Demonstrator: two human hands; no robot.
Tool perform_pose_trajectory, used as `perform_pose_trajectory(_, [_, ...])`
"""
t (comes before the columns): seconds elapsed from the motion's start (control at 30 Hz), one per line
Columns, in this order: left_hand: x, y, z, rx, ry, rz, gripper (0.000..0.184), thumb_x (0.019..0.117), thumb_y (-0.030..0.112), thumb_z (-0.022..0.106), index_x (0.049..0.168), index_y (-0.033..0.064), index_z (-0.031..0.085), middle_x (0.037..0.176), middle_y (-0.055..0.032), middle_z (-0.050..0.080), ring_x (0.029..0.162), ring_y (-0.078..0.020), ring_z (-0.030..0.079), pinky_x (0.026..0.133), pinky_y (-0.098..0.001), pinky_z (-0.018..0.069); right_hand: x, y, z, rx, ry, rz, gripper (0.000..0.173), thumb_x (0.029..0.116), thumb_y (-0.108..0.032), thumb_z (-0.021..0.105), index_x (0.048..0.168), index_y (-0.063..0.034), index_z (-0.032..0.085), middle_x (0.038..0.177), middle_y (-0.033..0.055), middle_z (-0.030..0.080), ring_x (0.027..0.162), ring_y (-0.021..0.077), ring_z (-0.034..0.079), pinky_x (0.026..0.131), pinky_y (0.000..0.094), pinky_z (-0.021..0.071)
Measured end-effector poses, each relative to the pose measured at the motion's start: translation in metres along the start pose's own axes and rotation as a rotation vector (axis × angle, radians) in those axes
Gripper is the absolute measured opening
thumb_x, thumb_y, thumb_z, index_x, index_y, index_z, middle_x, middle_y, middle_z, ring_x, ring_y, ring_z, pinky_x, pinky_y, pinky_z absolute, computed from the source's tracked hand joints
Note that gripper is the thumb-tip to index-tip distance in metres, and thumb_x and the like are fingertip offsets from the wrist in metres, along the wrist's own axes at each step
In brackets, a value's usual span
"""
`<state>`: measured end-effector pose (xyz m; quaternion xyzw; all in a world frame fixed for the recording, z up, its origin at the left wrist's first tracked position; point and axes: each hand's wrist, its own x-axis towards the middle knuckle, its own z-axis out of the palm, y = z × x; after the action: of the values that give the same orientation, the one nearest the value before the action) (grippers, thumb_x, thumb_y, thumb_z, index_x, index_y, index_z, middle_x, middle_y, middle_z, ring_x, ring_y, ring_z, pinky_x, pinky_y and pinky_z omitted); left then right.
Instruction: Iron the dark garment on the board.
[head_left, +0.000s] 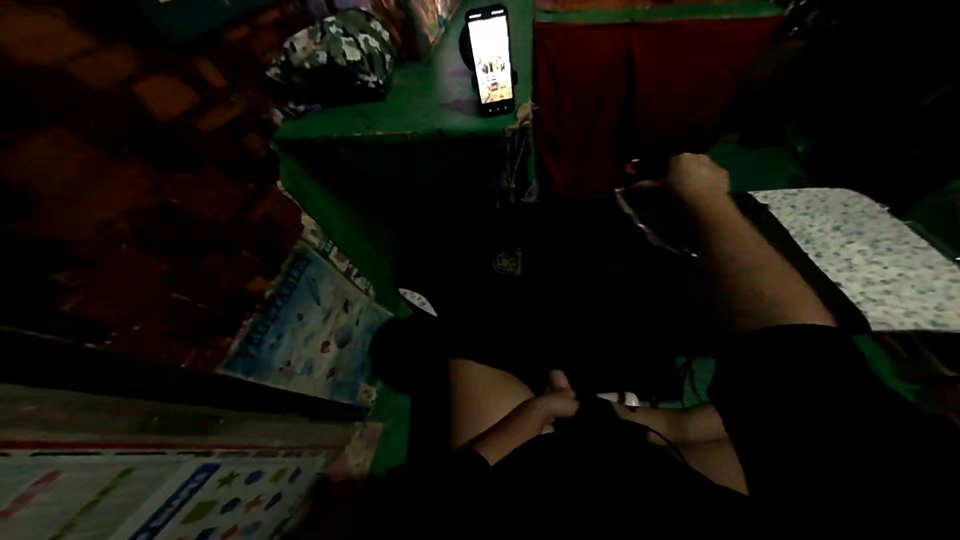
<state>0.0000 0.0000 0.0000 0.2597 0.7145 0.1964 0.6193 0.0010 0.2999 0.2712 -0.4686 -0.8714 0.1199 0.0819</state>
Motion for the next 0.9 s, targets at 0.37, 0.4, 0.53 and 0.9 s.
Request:
perform_pose_trajectory(0.37, [0.011,0.005,-0.002,-0.028,-0.060,0.011,0.050,0.1043,0.047,0.054,0.119,0.0008,0.067,0.098,-0.0114,0.068,0.084,-0.0192,0.064,0.081,-0.0414,0.0544,-0.019,0.136,-0.034,0.016,-0.001,0.236,0.077,0.0926,-0.055,0.072,0.119,0.0159,0.062,0.124,0.0422,0.059,0.121,0.0595,0.056,0.096,0.0769,0.0416])
perform_pose_trajectory(0.4, [0.012,0.005,-0.001,-0.033,-0.058,0.010,0.050,0.1039,0.047,0.055,0.120,0.0011,0.067,0.099,-0.0120,0.067,0.084,-0.0200,0.064,0.081,-0.0419,0.0542,-0.025,0.135,-0.035,0.020,-0.018,0.195,0.075,0.0927,-0.054,0.072,0.118,0.0155,0.063,0.122,0.0419,0.060,0.120,0.0594,0.057,0.096,0.0771,0.0414])
perform_pose_trajectory(0.53, [0.018,0.002,0.002,-0.021,-0.044,0.035,0.048,0.1040,0.047,0.055,0.115,0.0011,0.066,0.091,-0.0074,0.063,0.076,-0.0158,0.060,0.075,-0.0371,0.0537,-0.048,0.127,-0.029,0.098,-0.073,-0.027,0.058,0.0936,-0.043,0.076,0.114,0.0108,0.067,0.113,0.0388,0.065,0.112,0.0584,0.060,0.094,0.0789,0.0403])
perform_pose_trajectory(0.9, [0.004,0.007,0.006,0.046,0.052,0.038,0.039,0.0989,0.021,0.065,0.128,-0.0046,0.062,0.124,-0.0234,0.064,0.113,-0.0329,0.061,0.098,-0.0531,0.0487,-0.124,-0.029,0.009,0.043,-0.222,-0.456,0.049,0.0864,-0.051,0.081,0.110,-0.0084,0.076,0.102,0.0173,0.075,0.101,0.0390,0.070,0.089,0.0665,0.0523])
